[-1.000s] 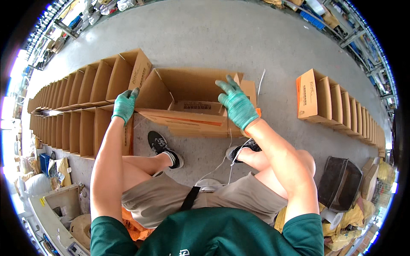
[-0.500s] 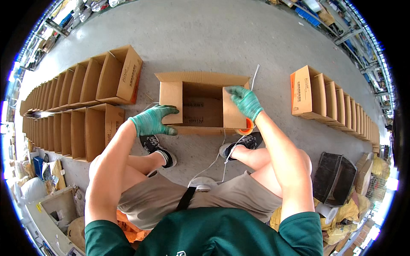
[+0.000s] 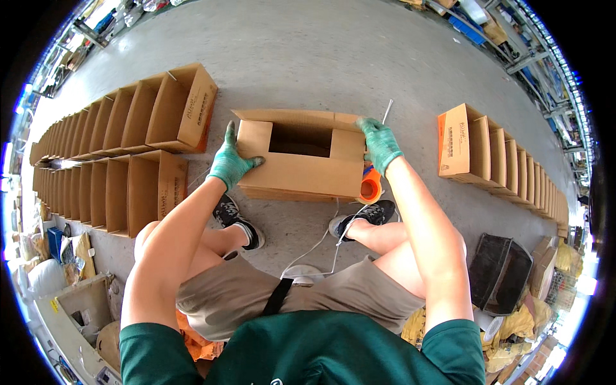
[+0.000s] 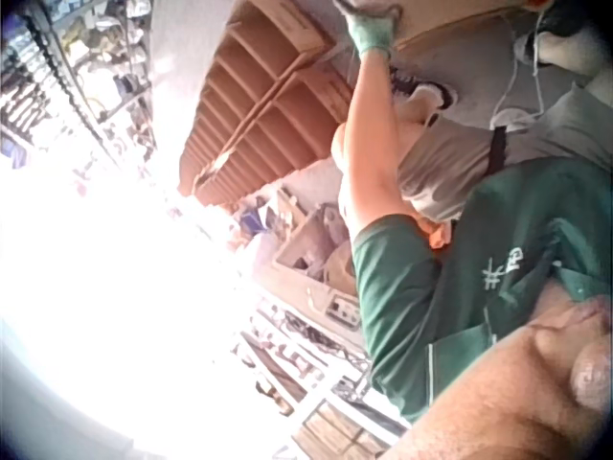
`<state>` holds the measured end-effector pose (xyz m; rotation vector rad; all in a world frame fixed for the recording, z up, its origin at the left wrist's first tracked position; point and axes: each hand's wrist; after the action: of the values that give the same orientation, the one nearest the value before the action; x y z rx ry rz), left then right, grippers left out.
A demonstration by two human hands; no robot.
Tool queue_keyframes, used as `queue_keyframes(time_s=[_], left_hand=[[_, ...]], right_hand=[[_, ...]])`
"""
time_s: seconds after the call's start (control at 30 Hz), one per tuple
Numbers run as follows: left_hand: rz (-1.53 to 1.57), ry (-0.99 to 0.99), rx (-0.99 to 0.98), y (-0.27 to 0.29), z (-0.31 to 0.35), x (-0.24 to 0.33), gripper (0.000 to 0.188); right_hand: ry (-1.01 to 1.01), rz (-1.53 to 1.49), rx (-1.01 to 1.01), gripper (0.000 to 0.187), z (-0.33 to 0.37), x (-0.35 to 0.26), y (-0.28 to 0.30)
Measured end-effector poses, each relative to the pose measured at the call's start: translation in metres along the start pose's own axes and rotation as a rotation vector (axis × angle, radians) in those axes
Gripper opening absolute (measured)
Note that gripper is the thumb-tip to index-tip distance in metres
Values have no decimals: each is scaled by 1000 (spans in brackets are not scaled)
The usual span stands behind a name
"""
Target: The person sits on the floor and repeatedly tapes cardboard boxes using a handheld tape dispenser. They fold the flaps of each box, apply tape to seal it, and then move the finished box aside to process the next one from a nearby stack.
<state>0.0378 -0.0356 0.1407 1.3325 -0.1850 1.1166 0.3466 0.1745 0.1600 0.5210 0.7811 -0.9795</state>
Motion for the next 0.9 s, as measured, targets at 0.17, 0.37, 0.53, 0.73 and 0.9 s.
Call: queue_keyframes(time_s=[0.17,0.37,0.53,0.73,0.9], left_hand=[[174,-81,-27,-3,-8,1,117],[250,-180,70,-13,-5,-19,68],[243,-245,221,-15,-19,-34,49],[154,-268,248,-24,-24,-60,47],[346,-248,157,-26,-19,-64,46]], right_hand=[[570,473,101,47,-1,61,-2],[563,368,138,52,2,67,-17],[567,556,124,67,-4,53,-34],[634,634,123,69,-14,55,-38],[689,626,128,69,-15,68,-38]])
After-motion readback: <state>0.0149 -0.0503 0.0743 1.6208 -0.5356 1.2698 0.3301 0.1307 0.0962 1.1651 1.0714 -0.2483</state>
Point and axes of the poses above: each hand's wrist, its own z-axis away from the middle knuckle, its own y-axis out of the back of the hand, x = y × z, and after that the axes turned 2 degrees about -z, right-handed
